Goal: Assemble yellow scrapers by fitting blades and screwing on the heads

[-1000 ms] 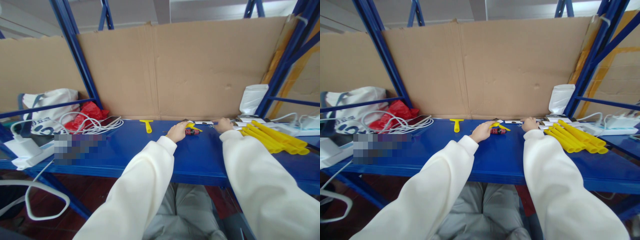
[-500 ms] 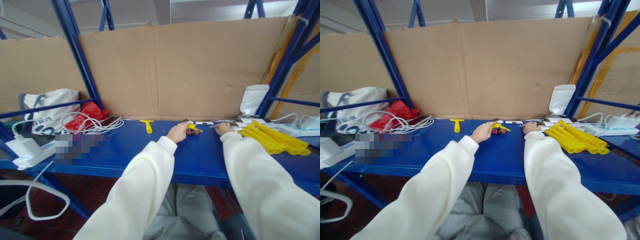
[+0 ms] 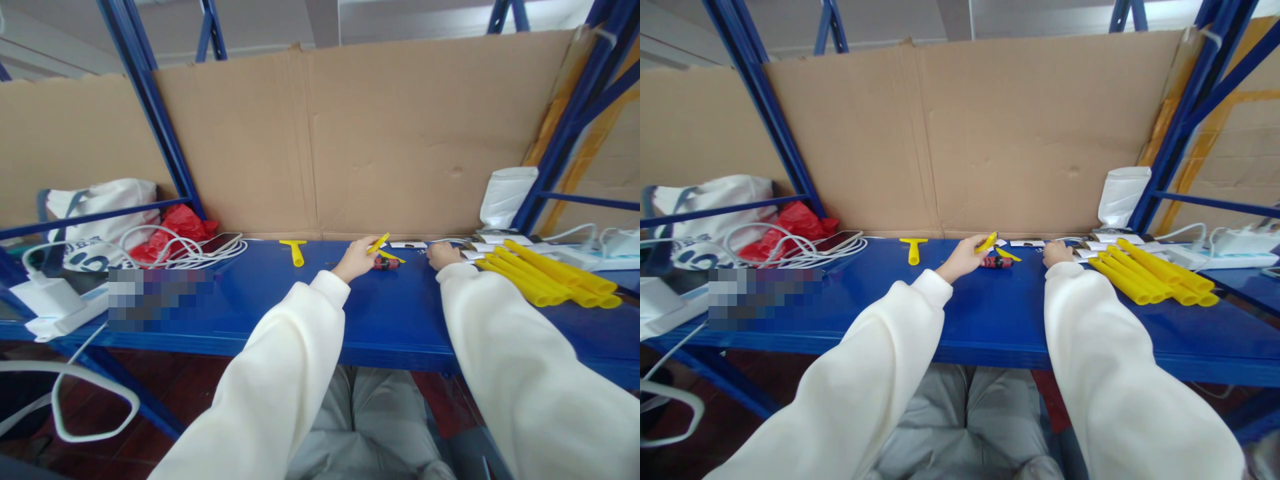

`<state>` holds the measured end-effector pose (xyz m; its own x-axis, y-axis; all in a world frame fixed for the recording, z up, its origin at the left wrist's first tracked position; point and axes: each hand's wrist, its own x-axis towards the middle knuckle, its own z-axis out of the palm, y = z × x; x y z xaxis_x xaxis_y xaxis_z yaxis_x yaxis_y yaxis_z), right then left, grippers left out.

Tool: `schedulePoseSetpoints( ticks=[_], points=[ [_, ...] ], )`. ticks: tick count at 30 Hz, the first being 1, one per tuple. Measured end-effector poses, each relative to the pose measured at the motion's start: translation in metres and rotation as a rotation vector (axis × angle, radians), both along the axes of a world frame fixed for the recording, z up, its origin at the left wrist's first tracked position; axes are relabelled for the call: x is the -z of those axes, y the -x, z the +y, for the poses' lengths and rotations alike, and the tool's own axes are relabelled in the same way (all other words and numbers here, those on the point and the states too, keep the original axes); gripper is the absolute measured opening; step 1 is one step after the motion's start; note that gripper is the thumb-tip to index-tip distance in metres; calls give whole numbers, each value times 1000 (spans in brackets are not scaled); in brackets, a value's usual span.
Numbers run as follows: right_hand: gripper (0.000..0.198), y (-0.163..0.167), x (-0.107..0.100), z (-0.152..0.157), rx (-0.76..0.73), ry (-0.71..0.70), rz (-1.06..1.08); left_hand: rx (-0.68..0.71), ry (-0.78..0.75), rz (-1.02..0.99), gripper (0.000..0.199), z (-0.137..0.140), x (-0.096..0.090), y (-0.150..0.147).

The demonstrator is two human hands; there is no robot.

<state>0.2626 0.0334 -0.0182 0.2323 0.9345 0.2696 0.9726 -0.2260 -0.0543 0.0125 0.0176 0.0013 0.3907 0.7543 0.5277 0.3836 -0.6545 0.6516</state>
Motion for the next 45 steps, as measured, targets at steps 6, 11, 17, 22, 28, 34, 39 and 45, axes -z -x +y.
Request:
schedulePoseSetpoints(
  ticks=[6,11,17,22,28,34,39,45],
  points=[
    [16,4,-3,7,-104,-156,205,37,446,-246,28,-12,-12,0],
    [15,37,-14,8,-393,-241,523,17,663,-323,33,-22,-19,4],
    [12,70,-15,3,-642,-313,592,49,755,-386,35,-20,-18,3],
    [10,77,-18,-4,-646,-317,515,82,782,-442,37,-19,-18,2],
    [8,80,-20,-7,-611,-321,465,94,811,-466,39,-19,-18,2],
    [21,85,-13,-8,-442,-316,546,127,824,-496,30,-14,-16,4],
    [34,77,-14,-9,-389,-237,343,49,841,-529,28,-10,-15,5],
    [25,65,-15,-12,-526,-4,95,-103,834,-610,32,-6,-11,8]
  ],
)
